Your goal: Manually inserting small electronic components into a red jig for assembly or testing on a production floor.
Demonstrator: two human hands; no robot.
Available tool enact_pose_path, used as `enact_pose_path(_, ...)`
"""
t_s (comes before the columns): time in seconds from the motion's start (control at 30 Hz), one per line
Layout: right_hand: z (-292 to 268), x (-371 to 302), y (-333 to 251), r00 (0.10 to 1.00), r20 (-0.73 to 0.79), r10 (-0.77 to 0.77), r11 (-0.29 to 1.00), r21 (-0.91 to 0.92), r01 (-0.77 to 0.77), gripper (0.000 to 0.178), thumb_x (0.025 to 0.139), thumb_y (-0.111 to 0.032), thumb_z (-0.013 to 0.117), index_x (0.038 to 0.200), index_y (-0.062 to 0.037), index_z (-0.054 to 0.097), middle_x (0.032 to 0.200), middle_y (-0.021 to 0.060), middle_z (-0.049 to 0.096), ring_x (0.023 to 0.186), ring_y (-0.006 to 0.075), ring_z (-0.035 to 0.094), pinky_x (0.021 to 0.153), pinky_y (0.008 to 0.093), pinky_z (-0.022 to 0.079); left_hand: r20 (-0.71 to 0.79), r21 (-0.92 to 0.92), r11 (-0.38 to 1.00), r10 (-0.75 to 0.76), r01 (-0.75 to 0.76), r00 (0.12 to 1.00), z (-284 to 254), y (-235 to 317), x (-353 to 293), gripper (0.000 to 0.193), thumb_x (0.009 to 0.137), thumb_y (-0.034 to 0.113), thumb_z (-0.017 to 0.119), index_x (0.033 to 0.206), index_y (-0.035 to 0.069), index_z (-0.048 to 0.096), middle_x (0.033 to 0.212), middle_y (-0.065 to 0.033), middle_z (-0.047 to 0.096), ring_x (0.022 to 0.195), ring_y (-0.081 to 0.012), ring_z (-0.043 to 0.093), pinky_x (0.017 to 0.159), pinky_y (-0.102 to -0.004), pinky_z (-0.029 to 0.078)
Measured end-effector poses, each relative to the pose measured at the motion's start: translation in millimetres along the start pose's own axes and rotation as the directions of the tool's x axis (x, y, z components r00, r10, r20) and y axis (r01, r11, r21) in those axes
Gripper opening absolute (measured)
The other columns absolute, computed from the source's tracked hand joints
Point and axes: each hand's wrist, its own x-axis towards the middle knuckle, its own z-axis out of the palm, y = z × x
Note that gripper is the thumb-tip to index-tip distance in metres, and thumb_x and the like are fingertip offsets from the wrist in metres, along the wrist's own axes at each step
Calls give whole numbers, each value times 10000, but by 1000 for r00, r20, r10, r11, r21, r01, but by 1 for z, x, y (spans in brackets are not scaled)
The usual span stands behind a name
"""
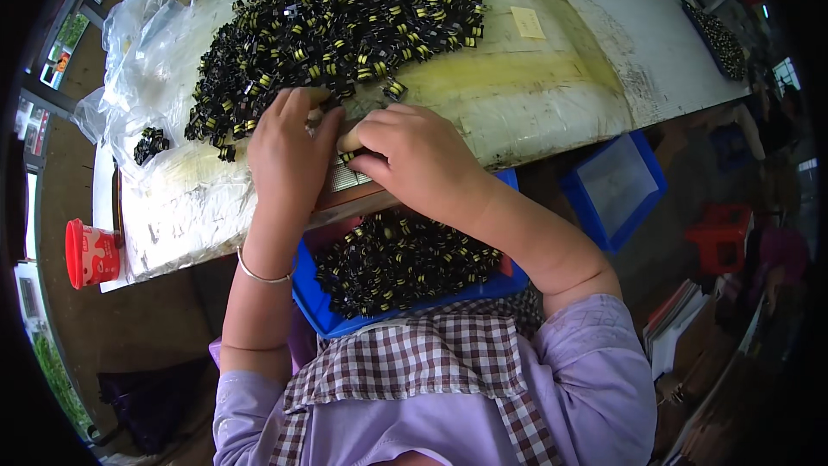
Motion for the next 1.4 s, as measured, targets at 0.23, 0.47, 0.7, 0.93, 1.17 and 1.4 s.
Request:
enact_pose_path(0.23,12,-9,15,987,-141,-74,997,4,75,214,726,-82,771,926,-60,696,876,86,672,822,275,638,755,373,506,127,-223,963,-122,148,984,-16,12,-19,195,795,53,677,973,41,598,899,-125,600,783,-316,598,679,-410,483)
enact_pose_path(0.47,3,-12,11,940,-300,163,980,160,-119,187,770,-82,759,929,-45,667,904,86,677,871,276,635,794,369,500,169,-363,930,12,51,986,-28,12,-32,155,818,42,670,968,11,646,869,-126,607,796,-327,581,705,-405,478)
enact_pose_path(0.7,3,-7,11,946,-308,103,994,-4,-109,217,802,-73,736,994,-34,641,867,100,628,759,227,622,687,331,508,115,-297,953,98,-60,989,-20,19,-37,179,815,35,682,988,7,649,809,-121,587,759,-317,565,673,-413,468)
enact_pose_path(0.93,12,-5,22,936,-345,-73,994,-105,39,233,784,-75,751,1006,-53,687,862,83,634,719,216,610,675,330,504,39,-280,958,82,-68,996,-15,19,-45,182,827,47,681,1003,13,651,771,-114,571,723,-304,551,655,-396,462)
enact_pose_path(1.17,1,-1,4,1000,-15,-17,998,64,18,228,752,-94,767,960,-52,686,876,94,671,799,277,646,727,360,516,-61,-82,988,-140,134,988,-20,-10,-10,160,863,96,646,1012,42,670,816,-101,607,799,-291,605,687,-377,492)
enact_pose_path(1.4,6,-2,1,1000,-9,4,1000,-7,-4,202,745,-108,769,920,-42,693,904,96,673,825,291,647,752,374,519,3,115,980,-166,164,986,-10,-10,-20,197,813,81,661,982,27,575,916,-113,598,828,-304,604,697,-415,492)
